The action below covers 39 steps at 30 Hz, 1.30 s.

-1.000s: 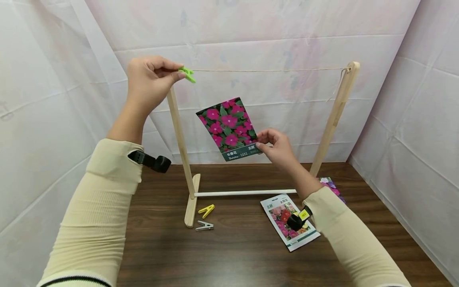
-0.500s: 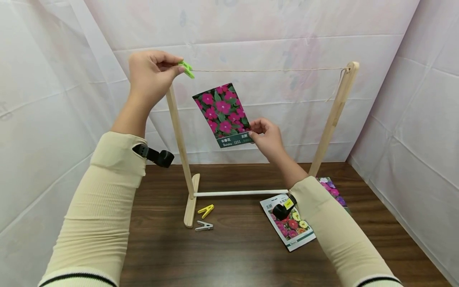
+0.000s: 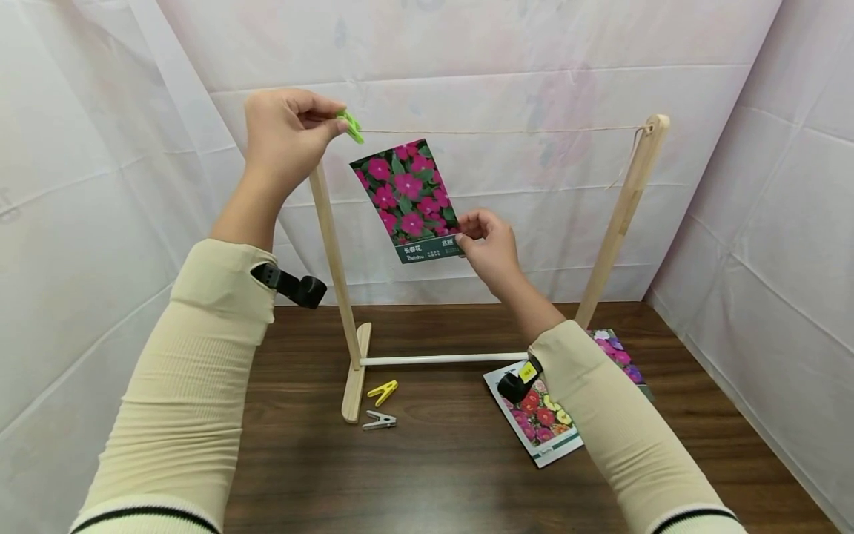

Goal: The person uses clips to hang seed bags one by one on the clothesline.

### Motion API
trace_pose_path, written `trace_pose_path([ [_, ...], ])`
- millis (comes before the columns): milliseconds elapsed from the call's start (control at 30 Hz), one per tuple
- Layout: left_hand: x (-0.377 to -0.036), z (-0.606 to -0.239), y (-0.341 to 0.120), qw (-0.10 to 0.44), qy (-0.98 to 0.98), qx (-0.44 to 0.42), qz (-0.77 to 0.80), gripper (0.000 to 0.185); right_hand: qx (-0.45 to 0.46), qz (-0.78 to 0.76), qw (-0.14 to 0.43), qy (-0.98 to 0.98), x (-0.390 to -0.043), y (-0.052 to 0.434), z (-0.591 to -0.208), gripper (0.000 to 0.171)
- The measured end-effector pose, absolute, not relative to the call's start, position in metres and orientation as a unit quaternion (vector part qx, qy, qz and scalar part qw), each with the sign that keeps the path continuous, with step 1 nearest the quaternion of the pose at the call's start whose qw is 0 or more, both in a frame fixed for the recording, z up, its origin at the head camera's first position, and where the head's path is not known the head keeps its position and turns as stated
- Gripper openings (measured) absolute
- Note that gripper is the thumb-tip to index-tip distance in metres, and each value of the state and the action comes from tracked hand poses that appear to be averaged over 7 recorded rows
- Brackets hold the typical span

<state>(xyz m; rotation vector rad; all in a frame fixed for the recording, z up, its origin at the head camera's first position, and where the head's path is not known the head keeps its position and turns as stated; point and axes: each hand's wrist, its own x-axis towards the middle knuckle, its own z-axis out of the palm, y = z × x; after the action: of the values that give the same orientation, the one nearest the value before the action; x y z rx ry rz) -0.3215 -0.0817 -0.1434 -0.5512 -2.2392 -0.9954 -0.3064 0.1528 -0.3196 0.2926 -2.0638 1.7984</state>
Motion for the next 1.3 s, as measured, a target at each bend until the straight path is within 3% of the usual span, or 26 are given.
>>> trace_pose_path([
  [1300, -0.319, -0.141, -0.085, 0.245, -0.872, -0.211, -0.368, 0.022, 0.101, 0.673, 0.225, -0.697, -0.303, 0.140, -0.303, 0.011],
])
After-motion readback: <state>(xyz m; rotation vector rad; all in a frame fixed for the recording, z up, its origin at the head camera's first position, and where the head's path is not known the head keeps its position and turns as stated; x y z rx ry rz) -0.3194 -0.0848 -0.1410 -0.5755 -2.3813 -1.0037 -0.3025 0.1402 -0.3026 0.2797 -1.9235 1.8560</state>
